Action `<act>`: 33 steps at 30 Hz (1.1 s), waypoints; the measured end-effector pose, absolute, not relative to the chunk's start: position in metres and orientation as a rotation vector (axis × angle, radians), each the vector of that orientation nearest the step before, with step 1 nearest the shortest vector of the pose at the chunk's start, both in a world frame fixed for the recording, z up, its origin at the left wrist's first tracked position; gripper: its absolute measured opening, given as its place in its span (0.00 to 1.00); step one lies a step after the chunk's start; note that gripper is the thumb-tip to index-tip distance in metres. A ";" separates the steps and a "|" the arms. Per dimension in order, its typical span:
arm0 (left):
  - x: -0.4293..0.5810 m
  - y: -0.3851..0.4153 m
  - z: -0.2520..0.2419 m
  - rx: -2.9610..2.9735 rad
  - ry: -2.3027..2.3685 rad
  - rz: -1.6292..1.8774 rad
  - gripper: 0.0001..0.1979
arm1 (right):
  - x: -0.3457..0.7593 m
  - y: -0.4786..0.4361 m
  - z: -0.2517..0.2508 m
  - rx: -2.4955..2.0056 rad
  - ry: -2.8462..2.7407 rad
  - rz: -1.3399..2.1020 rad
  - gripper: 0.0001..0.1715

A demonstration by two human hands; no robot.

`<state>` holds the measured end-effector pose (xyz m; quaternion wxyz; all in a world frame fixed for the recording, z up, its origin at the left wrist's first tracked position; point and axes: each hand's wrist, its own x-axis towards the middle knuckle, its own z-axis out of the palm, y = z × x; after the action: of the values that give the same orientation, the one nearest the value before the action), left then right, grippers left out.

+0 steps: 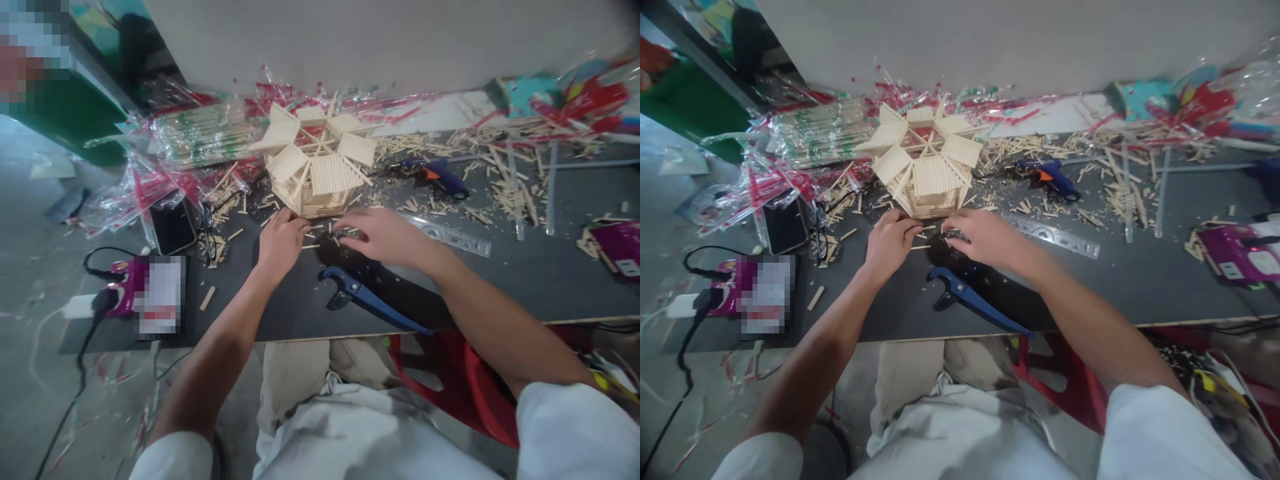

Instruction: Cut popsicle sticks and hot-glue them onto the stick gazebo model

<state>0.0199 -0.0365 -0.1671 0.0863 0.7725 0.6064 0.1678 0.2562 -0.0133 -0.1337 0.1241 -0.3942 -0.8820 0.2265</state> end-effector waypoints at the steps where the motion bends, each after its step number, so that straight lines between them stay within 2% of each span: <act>1: 0.021 -0.037 -0.166 2.310 1.812 0.478 0.17 | 0.269 -0.013 -0.132 -1.152 -2.583 0.714 0.14; 3: 0.023 -0.038 -0.164 2.340 1.815 0.432 0.16 | 0.294 -0.007 -0.131 -1.298 -2.480 0.742 0.11; 5: 0.024 -0.038 -0.162 2.384 1.810 0.383 0.16 | 0.319 0.005 -0.136 -1.562 -2.224 0.562 0.11; 8: 0.025 -0.038 -0.159 2.468 1.795 0.301 0.15 | 0.351 0.027 -0.146 -1.849 -1.879 0.227 0.17; 11: 0.028 -0.039 -0.158 2.545 1.783 0.197 0.15 | 0.373 0.041 -0.157 -1.957 -1.742 0.086 0.21; 17: 0.024 -0.041 -0.160 2.629 1.762 0.190 0.14 | 0.383 0.055 -0.184 -2.063 -1.711 0.074 0.28; 24: 0.024 -0.042 -0.154 2.792 1.633 0.032 0.15 | 0.384 0.064 -0.193 -2.177 -1.715 0.084 0.27; 33: 0.027 -0.042 -0.156 2.785 1.706 0.009 0.13 | 0.382 0.065 -0.208 -1.985 -1.548 0.006 0.25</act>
<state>0.0269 -0.0418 -0.1562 -0.0620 0.8511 0.5214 0.0029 0.3818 0.0654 -0.2081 0.3068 -0.7505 -0.5853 0.0023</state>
